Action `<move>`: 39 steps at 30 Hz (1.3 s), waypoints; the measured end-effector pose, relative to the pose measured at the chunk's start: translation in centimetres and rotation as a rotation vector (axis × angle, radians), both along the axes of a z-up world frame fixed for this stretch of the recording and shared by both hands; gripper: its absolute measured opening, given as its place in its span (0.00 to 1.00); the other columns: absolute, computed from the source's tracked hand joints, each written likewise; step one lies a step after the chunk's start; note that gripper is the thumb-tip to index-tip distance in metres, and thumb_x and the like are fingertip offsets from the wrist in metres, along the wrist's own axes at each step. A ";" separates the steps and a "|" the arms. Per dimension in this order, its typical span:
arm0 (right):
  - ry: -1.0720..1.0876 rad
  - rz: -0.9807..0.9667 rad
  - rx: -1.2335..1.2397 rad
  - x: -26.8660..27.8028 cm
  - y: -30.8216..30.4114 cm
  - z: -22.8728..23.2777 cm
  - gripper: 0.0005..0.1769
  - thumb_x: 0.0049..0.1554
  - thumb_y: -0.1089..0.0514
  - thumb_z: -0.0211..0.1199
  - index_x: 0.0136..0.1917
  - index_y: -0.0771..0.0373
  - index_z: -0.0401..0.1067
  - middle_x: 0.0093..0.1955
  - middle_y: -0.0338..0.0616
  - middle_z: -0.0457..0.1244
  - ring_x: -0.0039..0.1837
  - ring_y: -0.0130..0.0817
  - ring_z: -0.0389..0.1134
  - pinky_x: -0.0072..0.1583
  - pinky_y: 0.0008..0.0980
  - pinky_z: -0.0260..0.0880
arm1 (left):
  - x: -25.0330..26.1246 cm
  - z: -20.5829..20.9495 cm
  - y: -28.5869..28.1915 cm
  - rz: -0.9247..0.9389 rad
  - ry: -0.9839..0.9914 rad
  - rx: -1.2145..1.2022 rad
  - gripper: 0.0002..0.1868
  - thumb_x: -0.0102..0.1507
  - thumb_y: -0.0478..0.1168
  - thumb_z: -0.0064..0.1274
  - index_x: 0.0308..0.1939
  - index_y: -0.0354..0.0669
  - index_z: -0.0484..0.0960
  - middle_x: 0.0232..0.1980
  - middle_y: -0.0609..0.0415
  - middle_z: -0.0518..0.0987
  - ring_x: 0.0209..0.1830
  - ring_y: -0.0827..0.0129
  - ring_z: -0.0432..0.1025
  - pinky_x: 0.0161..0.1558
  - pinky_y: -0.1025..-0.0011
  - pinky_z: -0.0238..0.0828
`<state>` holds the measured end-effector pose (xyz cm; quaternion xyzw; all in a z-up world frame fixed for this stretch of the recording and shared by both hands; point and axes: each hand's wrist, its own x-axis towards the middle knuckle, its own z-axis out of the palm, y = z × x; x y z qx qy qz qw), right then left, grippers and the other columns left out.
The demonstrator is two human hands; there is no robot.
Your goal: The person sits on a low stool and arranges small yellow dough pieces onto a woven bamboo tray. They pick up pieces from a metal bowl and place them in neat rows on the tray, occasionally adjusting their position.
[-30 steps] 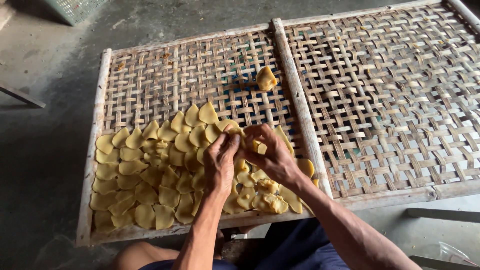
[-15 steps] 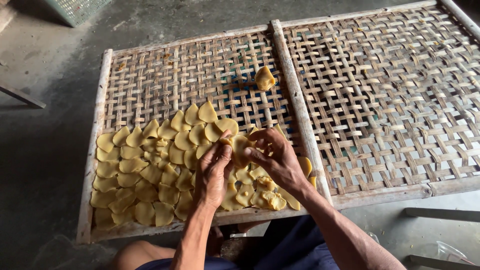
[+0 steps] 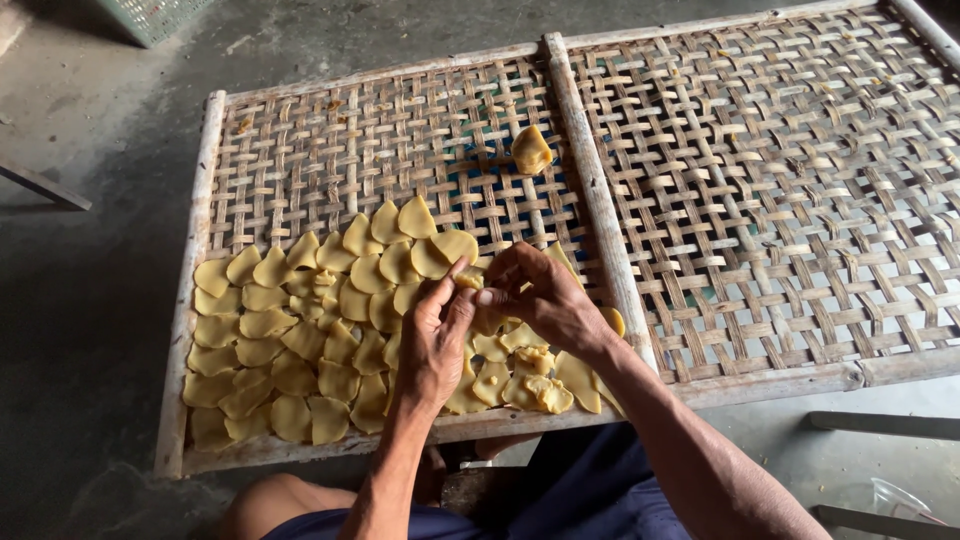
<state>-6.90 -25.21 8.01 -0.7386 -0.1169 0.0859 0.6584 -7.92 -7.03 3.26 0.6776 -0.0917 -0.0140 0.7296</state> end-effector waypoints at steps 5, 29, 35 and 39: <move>-0.026 0.021 -0.051 0.3 -0.1 0.9 0.11 0.60 0.55 0.65 0.53 0.61 0.71 0.43 0.41 0.71 0.46 0.28 0.73 0.51 0.31 0.78 | 0.0 0.5 0.4 0.006 0.080 0.027 0.29 0.72 0.44 0.50 0.78 0.40 0.69 0.47 0.51 0.84 0.31 0.76 0.64 0.29 0.82 0.64; 0.501 -0.308 0.683 6.1 0.4 -2.7 0.12 0.62 0.62 0.55 0.57 0.71 0.67 0.55 0.55 0.65 0.53 0.40 0.72 0.55 0.37 0.81 | 3.7 -1.8 3.1 0.501 0.377 -0.655 0.23 0.59 0.43 0.63 0.56 0.39 0.80 0.52 0.47 0.83 0.48 0.59 0.78 0.46 0.61 0.80; 0.294 -0.227 0.370 13.1 1.1 -4.0 0.13 0.62 0.61 0.57 0.59 0.67 0.69 0.52 0.49 0.67 0.52 0.37 0.73 0.54 0.36 0.80 | 7.7 -4.0 5.9 0.464 0.347 -0.748 0.26 0.56 0.46 0.67 0.55 0.41 0.78 0.55 0.51 0.80 0.54 0.63 0.76 0.51 0.64 0.81; 0.269 -0.120 0.211 17.4 3.1 -5.6 0.17 0.59 0.62 0.60 0.60 0.68 0.71 0.52 0.50 0.69 0.51 0.38 0.74 0.52 0.35 0.79 | 9.8 -5.8 6.8 0.366 0.387 -0.930 0.30 0.57 0.47 0.67 0.57 0.36 0.77 0.55 0.50 0.78 0.54 0.63 0.74 0.54 0.62 0.80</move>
